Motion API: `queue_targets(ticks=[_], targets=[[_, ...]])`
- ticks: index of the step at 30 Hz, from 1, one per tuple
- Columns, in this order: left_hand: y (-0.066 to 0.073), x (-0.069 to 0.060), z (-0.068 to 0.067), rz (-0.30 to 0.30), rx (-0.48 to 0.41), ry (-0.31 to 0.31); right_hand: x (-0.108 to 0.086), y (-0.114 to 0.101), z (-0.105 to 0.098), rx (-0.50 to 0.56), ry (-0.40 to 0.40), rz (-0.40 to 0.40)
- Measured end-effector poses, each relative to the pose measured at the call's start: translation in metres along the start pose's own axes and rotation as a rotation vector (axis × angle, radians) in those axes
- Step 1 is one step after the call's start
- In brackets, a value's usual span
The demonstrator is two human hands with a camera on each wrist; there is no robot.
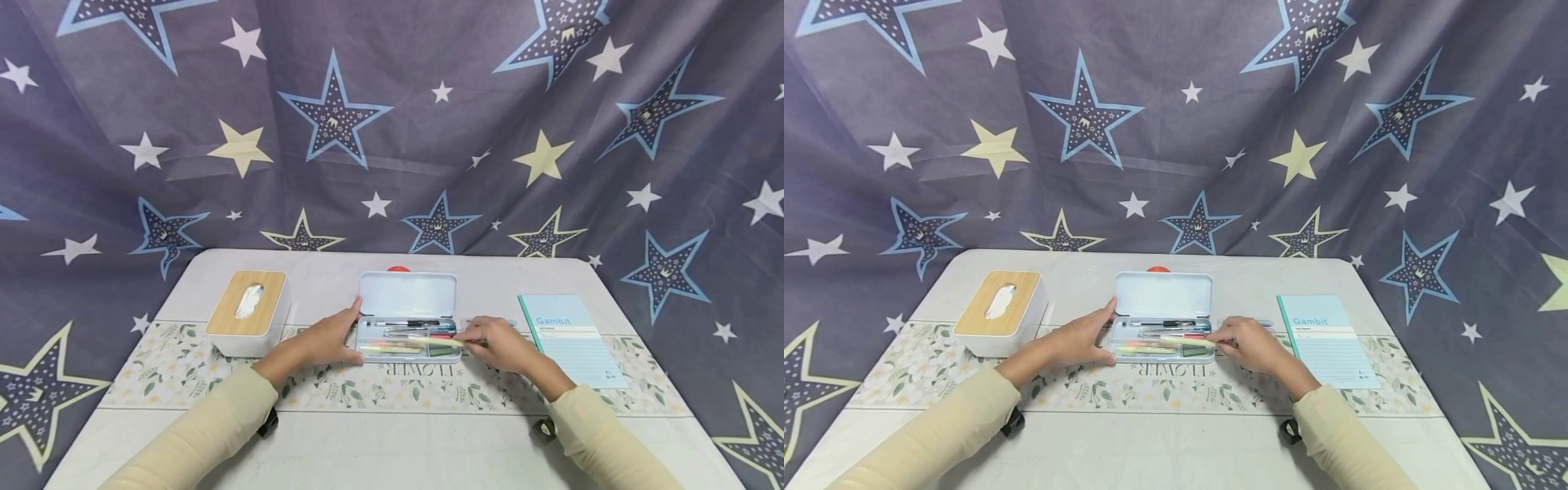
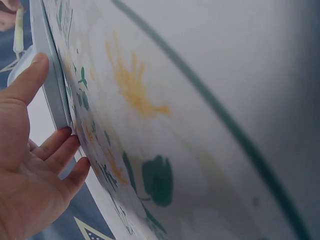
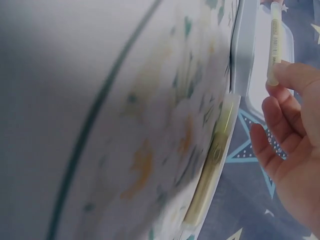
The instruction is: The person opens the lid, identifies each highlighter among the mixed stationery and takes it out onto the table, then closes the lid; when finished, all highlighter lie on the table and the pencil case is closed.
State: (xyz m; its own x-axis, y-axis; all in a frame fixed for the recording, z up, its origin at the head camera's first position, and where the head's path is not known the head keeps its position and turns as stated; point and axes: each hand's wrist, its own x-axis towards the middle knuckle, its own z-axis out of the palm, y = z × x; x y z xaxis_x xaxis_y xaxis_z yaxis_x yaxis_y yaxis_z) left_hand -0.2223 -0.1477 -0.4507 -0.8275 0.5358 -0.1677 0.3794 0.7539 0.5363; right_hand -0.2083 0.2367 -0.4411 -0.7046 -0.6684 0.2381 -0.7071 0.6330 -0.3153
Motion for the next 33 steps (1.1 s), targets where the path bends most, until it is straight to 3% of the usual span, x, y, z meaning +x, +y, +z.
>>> queue_targets(ticks=[11, 17, 33], targets=[[-0.001, 0.001, 0.0, 0.004, -0.001, 0.0, -0.025, 0.018, -0.006, 0.031, 0.03, 0.075], [-0.001, 0.001, -0.001, 0.005, 0.0, 0.005, -0.034, 0.028, -0.009, 0.016, 0.04, 0.077], [-0.001, 0.001, 0.001, 0.009, 0.0, 0.0, -0.064, 0.047, -0.02, -0.008, 0.003, 0.186]])
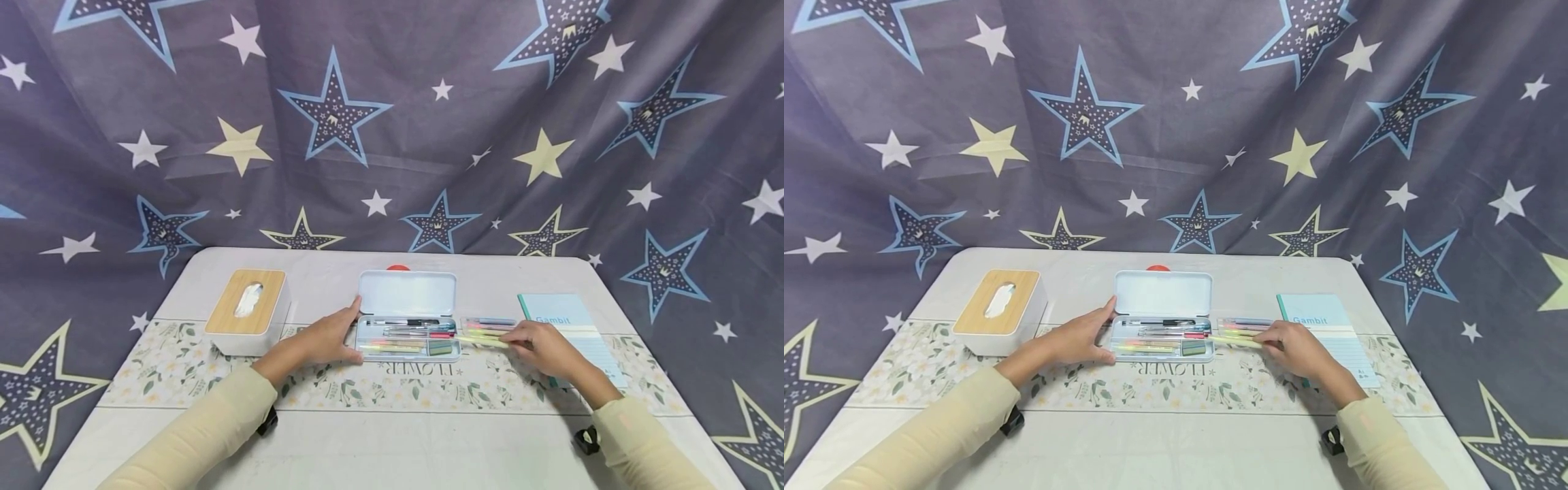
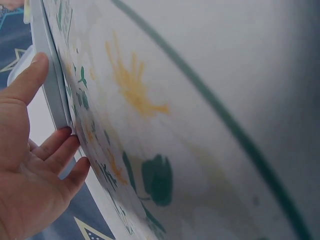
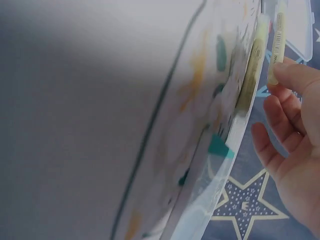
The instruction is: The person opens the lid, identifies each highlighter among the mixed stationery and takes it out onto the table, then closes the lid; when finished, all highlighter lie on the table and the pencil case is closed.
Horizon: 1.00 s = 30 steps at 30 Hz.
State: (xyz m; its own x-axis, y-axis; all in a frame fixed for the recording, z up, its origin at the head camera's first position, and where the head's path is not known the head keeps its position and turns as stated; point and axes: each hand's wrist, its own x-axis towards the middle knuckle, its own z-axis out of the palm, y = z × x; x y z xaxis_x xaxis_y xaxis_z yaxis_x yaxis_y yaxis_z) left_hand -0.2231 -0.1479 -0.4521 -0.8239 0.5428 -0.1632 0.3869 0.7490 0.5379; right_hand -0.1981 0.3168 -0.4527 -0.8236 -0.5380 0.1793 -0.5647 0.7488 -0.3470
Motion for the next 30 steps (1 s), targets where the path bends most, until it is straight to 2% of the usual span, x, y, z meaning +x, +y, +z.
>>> queue_targets(ticks=[6, 12, 19, 30], targets=[[0.0, -0.001, 0.0, 0.012, -0.004, 0.008, -0.006, 0.005, -0.003, 0.0, -0.021, 0.064], [0.0, -0.001, 0.0, 0.005, -0.013, 0.002, -0.009, 0.009, -0.002, -0.014, -0.037, 0.07], [-0.001, 0.0, 0.0, -0.002, -0.012, 0.0, -0.01, 0.012, 0.0, -0.045, -0.046, 0.042], [-0.001, 0.0, 0.001, -0.007, -0.015, 0.0, -0.007, 0.013, -0.001, -0.066, -0.089, 0.106]])
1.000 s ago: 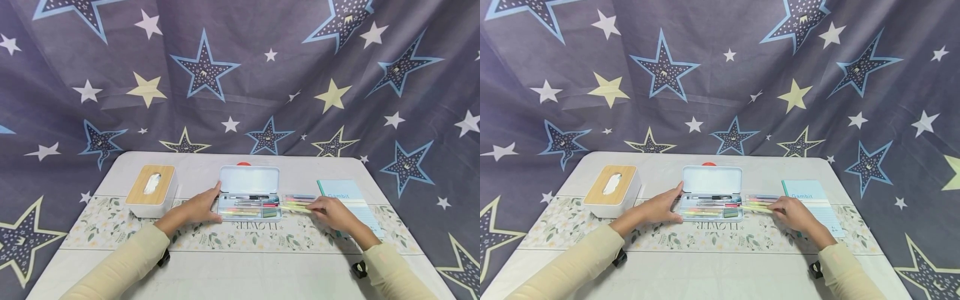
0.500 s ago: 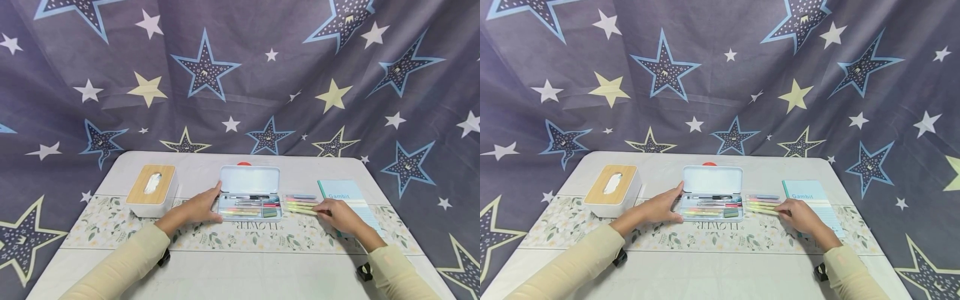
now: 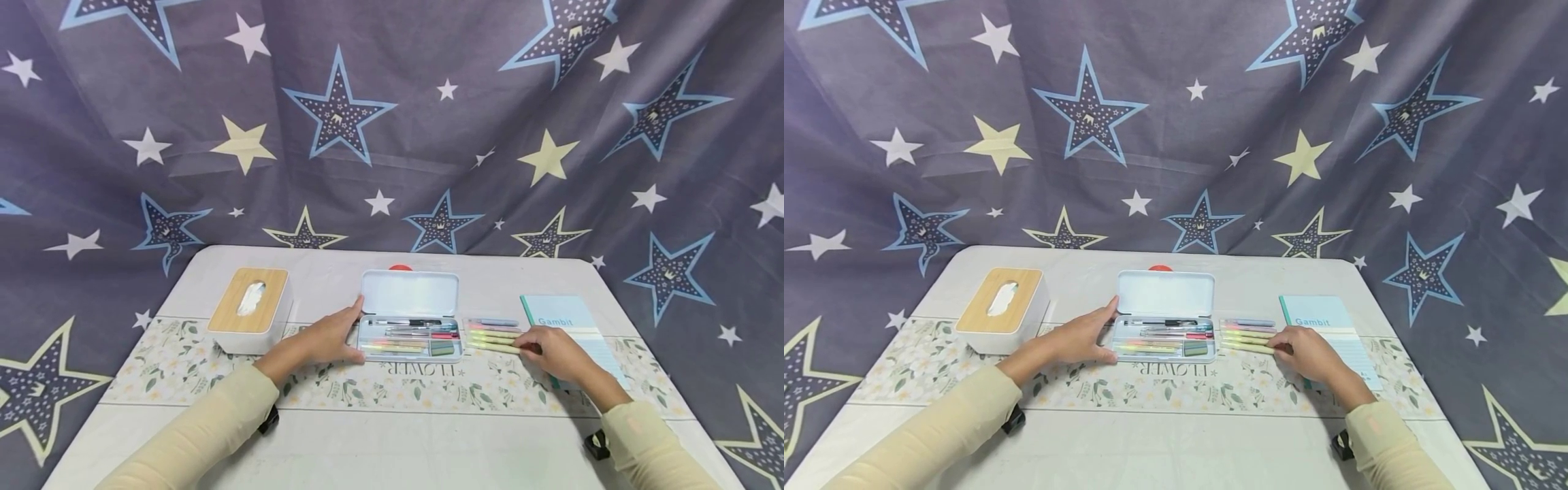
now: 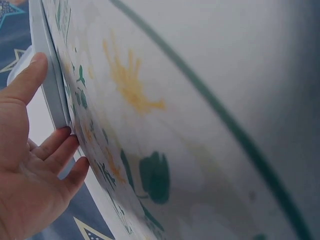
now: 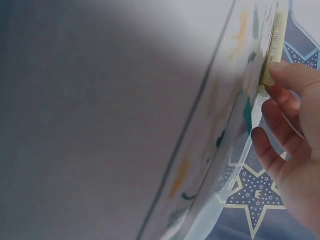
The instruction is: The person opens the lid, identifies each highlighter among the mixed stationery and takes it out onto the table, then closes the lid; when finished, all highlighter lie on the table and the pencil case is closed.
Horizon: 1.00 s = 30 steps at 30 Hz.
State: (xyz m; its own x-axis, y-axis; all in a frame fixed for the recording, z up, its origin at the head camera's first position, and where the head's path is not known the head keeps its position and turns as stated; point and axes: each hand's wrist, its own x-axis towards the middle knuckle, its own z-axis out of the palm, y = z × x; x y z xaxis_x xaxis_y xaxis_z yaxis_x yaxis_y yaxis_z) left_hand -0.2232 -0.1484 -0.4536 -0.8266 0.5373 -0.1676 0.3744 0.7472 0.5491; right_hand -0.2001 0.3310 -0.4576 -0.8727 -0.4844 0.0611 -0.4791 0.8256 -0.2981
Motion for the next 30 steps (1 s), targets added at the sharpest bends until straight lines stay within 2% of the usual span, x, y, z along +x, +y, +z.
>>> queue_targets(ticks=[11, 17, 30], targets=[[0.001, -0.001, 0.0, 0.002, -0.01, -0.006, 0.001, -0.001, 0.0, 0.006, 0.001, 0.033], [0.0, 0.0, 0.0, -0.008, -0.014, -0.002, 0.003, -0.004, 0.002, -0.003, 0.025, -0.004], [0.0, 0.0, 0.0, -0.025, -0.005, -0.009, 0.023, -0.033, 0.001, -0.046, 0.066, -0.132]])
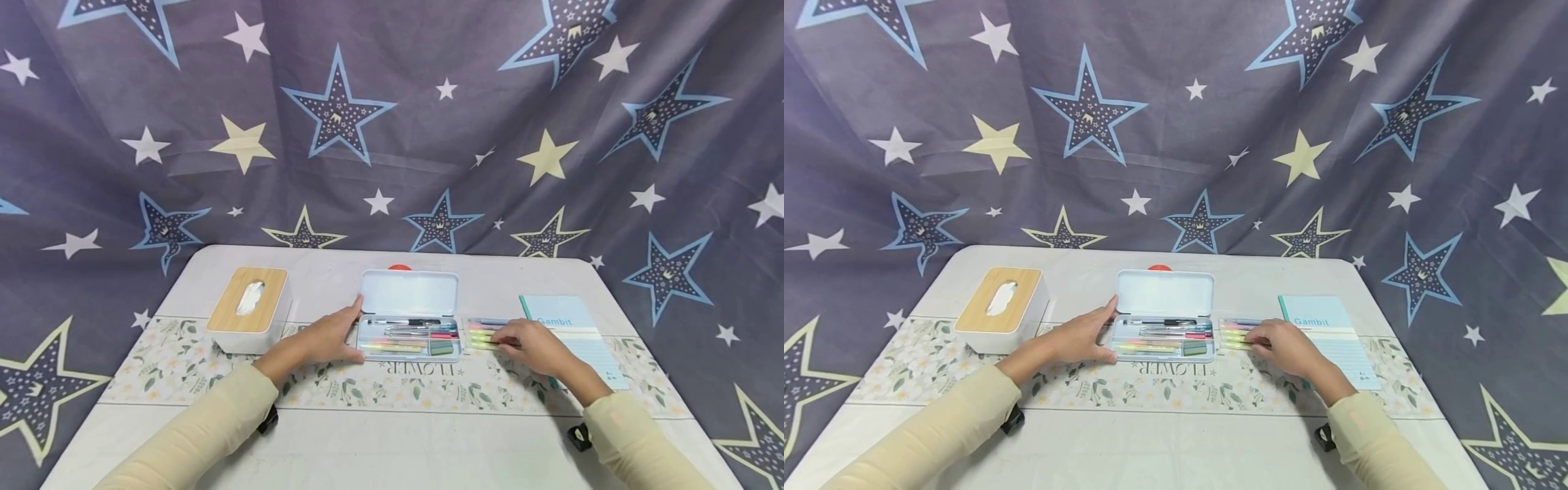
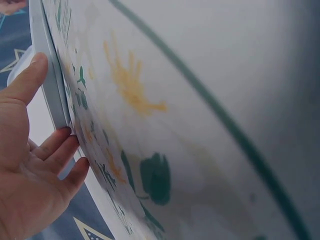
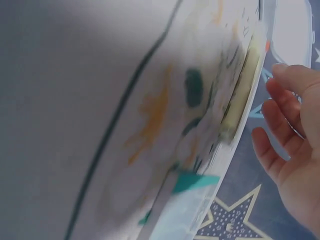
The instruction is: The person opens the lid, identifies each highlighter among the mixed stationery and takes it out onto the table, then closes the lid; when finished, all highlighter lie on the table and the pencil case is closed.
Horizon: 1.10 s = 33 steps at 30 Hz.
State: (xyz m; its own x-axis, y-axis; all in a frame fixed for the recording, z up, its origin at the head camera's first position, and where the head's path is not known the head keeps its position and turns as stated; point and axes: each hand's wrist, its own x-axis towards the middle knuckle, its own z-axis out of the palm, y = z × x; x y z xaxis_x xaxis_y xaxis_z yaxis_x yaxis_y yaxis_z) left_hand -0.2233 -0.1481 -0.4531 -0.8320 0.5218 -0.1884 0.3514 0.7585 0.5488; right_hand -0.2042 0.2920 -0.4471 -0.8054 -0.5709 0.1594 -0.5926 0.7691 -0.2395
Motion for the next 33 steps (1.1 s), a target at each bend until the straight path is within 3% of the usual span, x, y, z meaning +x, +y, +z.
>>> queue_targets(ticks=[11, 22, 33], targets=[[0.002, -0.001, -0.002, 0.006, -0.001, -0.001, 0.022, -0.02, 0.007, 0.013, 0.02, -0.076], [0.004, -0.002, -0.003, 0.016, 0.018, -0.004, 0.044, -0.048, 0.008, 0.021, -0.027, -0.082], [0.003, -0.002, -0.002, 0.015, 0.007, 0.005, 0.063, -0.072, 0.012, 0.04, -0.052, -0.185]])
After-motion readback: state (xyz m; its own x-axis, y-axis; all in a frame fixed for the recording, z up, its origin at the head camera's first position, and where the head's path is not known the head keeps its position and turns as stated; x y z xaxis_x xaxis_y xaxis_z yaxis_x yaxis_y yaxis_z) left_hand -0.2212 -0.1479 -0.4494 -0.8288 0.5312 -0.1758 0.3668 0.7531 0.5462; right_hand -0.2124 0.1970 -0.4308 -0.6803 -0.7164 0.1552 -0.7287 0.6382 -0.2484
